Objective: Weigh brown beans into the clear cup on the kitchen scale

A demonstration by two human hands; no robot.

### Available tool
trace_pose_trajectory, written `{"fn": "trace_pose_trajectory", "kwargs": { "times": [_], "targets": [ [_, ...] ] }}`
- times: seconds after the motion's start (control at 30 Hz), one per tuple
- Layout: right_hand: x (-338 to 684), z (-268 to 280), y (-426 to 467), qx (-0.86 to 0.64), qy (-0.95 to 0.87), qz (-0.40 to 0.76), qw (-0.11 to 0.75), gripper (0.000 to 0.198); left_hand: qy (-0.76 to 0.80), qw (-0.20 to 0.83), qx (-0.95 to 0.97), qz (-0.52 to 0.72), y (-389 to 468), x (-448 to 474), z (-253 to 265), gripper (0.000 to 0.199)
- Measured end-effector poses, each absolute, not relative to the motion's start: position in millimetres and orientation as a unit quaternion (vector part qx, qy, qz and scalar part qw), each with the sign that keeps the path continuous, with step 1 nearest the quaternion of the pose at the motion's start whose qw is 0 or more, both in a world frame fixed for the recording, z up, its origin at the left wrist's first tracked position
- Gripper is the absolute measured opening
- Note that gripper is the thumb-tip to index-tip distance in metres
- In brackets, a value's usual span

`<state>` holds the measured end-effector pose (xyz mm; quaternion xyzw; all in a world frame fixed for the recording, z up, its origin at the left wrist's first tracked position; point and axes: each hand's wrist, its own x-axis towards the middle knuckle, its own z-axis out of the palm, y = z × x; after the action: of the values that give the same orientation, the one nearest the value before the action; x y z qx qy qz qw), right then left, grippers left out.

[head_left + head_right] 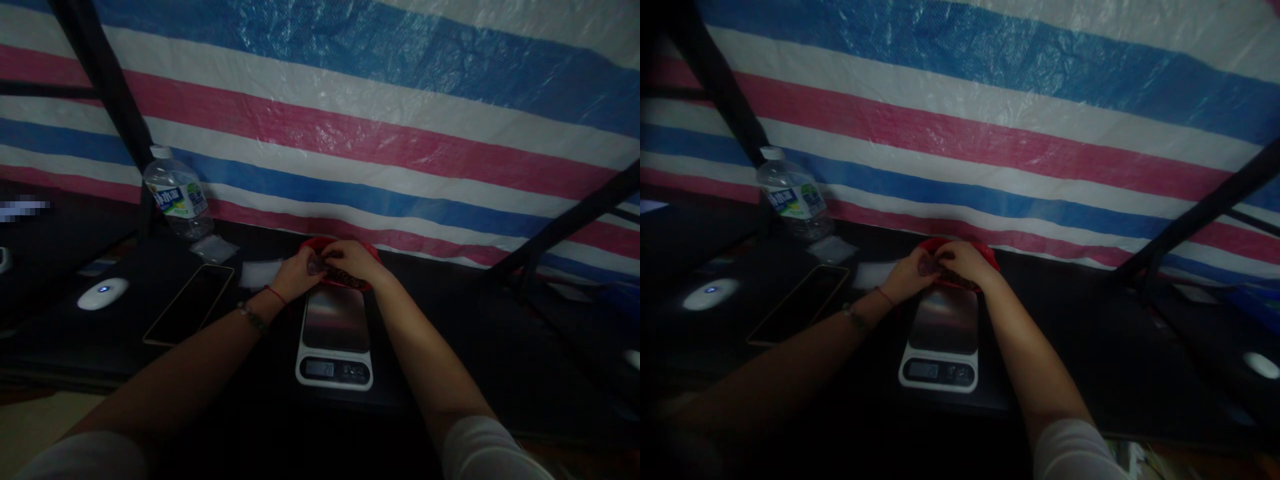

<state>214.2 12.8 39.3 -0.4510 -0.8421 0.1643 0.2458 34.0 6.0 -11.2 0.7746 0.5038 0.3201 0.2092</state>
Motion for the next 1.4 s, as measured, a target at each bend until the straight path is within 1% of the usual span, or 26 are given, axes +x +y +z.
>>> {"fn": "trace_pose_trajectory", "kwargs": {
  "times": [0.1,0.2,0.27,0.47,0.6,0.67,0.8,0.87,0.97,1.27,1.33,1.4],
  "targets": [
    [211,39,12,-0.450,-0.838,0.189,0.245,0.027,0.491,0.188,0.785,0.327,8,34,-15,0.037],
    [211,37,14,-0.451,-0.831,0.181,0.269,0.029,0.491,0.184,0.784,0.332,9,34,-18,0.039],
    [211,35,14,-0.455,-0.824,0.178,0.286,0.027,0.493,0.185,0.783,0.331,9,34,-18,0.039],
    [205,38,10,-0.438,-0.832,0.184,0.288,0.018,0.495,0.190,0.782,0.328,8,35,-17,0.036],
    [210,41,13,-0.442,-0.829,0.147,0.310,0.027,0.483,0.182,0.779,0.355,7,34,-16,0.037],
    [214,39,15,-0.470,-0.826,0.114,0.289,0.032,0.482,0.180,0.770,0.376,7,33,-15,0.036],
    [220,25,18,-0.489,-0.851,0.105,0.158,0.027,0.505,0.172,0.746,0.399,9,30,-15,0.035],
    [218,16,19,-0.481,-0.862,0.111,0.113,0.030,0.512,0.176,0.739,0.401,10,30,-15,0.035],
    [212,6,19,-0.495,-0.859,0.090,0.098,0.034,0.510,0.179,0.740,0.401,10,30,-15,0.035],
    [217,13,19,-0.509,-0.854,0.067,0.087,0.028,0.516,0.183,0.743,0.386,7,29,-10,0.035],
    [218,12,18,-0.522,-0.846,0.060,0.085,0.032,0.518,0.181,0.741,0.387,7,29,-10,0.036],
    [217,9,17,-0.529,-0.843,0.059,0.082,0.041,0.518,0.179,0.741,0.387,7,30,-11,0.035]
  ]
}}
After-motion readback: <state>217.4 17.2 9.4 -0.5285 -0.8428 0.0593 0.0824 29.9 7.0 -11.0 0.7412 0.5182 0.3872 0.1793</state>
